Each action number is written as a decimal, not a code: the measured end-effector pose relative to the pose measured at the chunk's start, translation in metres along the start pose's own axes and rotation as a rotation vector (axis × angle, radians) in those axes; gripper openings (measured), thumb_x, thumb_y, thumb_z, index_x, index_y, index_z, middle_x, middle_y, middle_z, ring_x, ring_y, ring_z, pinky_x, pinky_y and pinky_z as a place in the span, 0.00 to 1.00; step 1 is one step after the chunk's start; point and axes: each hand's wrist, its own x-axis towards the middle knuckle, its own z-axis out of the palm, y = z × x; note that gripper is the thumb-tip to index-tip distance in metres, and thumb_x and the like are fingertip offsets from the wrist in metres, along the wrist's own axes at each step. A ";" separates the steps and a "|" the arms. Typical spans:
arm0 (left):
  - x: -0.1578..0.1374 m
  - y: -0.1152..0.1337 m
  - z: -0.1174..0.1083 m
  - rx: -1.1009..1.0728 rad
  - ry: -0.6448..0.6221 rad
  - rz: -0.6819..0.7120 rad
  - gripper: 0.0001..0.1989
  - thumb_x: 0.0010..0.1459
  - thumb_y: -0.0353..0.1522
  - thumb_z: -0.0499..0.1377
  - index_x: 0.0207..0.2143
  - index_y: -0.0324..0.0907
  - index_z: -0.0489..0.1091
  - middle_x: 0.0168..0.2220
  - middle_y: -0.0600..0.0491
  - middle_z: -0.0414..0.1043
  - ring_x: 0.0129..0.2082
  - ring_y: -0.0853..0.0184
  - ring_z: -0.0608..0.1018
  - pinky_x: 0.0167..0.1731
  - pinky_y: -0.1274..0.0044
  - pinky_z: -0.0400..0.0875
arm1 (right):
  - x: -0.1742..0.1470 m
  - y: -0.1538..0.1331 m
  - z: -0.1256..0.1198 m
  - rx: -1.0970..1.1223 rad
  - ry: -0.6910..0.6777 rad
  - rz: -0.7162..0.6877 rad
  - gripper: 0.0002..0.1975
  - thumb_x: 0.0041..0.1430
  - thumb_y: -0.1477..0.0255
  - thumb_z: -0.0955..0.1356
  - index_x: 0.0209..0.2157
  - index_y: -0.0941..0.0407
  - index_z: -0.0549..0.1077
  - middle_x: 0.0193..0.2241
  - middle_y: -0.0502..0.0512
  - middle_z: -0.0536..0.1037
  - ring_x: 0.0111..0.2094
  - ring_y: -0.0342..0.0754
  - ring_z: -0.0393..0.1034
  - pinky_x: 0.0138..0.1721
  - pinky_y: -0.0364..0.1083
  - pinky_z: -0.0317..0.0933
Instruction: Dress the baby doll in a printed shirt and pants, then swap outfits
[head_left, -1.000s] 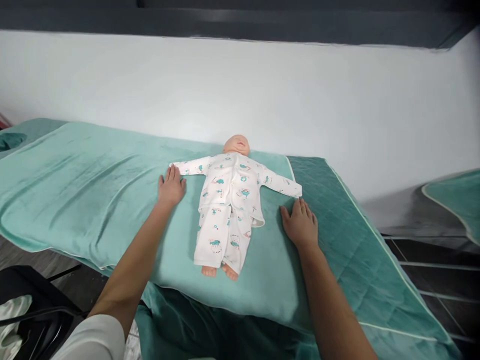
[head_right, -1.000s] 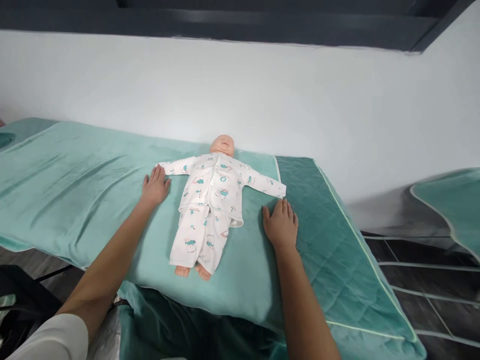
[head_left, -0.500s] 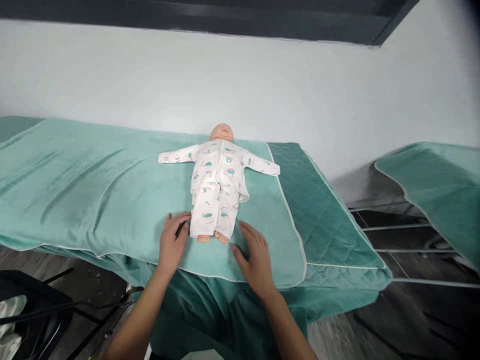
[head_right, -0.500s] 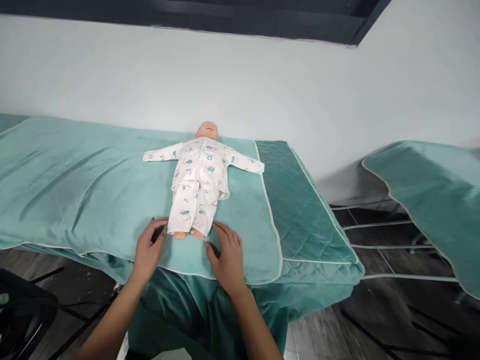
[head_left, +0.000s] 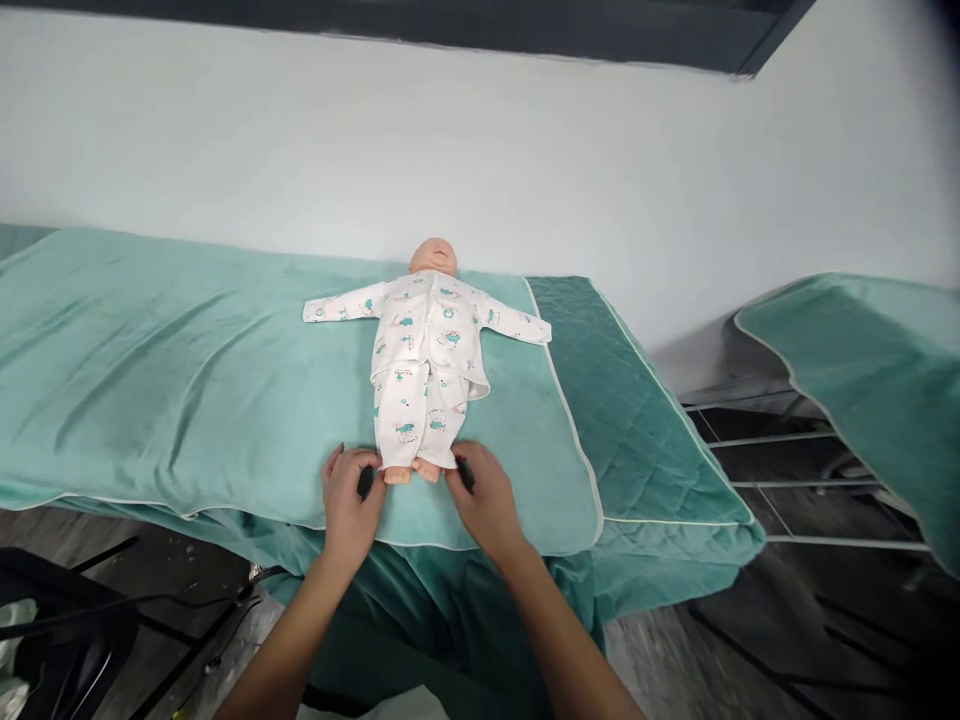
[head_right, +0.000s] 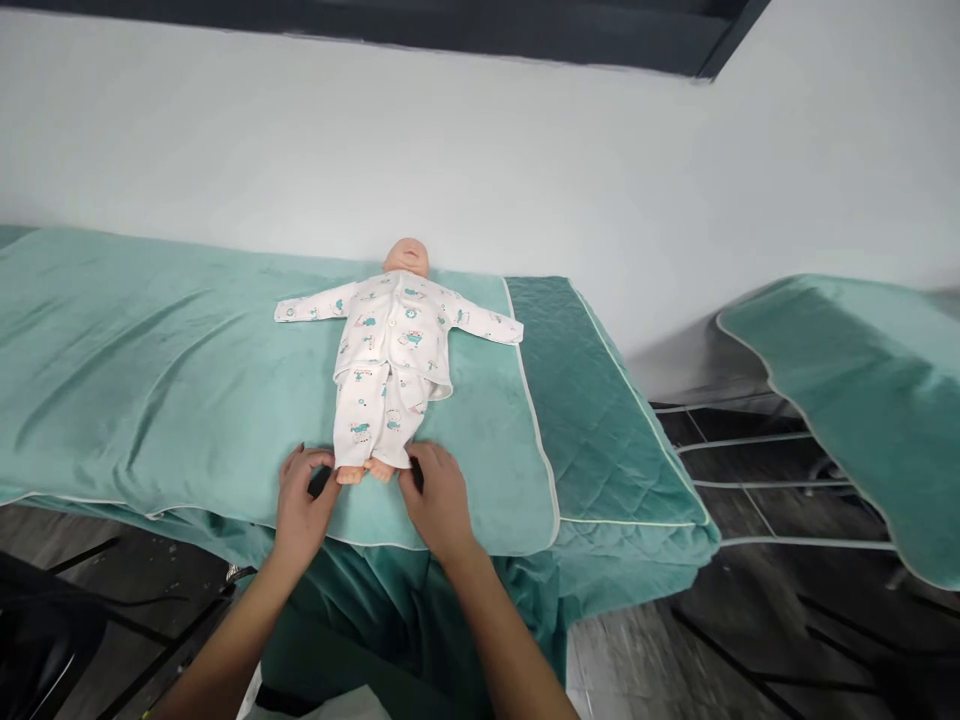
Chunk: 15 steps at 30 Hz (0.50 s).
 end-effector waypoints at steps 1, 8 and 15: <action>-0.003 0.000 -0.001 -0.055 0.009 -0.007 0.02 0.61 0.30 0.59 0.38 0.45 0.68 0.39 0.54 0.74 0.42 0.64 0.77 0.57 0.61 0.65 | -0.001 -0.003 -0.004 0.060 0.010 0.004 0.04 0.63 0.76 0.64 0.38 0.54 0.70 0.32 0.51 0.73 0.34 0.48 0.67 0.36 0.47 0.61; 0.000 0.020 -0.021 -0.148 0.029 0.077 0.07 0.63 0.27 0.57 0.43 0.45 0.68 0.44 0.50 0.70 0.46 0.64 0.75 0.46 0.71 0.71 | -0.005 -0.023 -0.032 0.170 0.112 0.018 0.02 0.65 0.74 0.66 0.39 0.53 0.70 0.32 0.49 0.73 0.32 0.44 0.67 0.35 0.44 0.62; 0.036 0.066 -0.011 0.059 -0.254 0.360 0.11 0.64 0.32 0.59 0.49 0.44 0.67 0.45 0.48 0.74 0.49 0.59 0.73 0.48 0.66 0.69 | 0.006 -0.027 -0.029 0.158 0.098 -0.068 0.02 0.66 0.74 0.66 0.37 0.53 0.71 0.29 0.48 0.72 0.30 0.43 0.66 0.33 0.43 0.61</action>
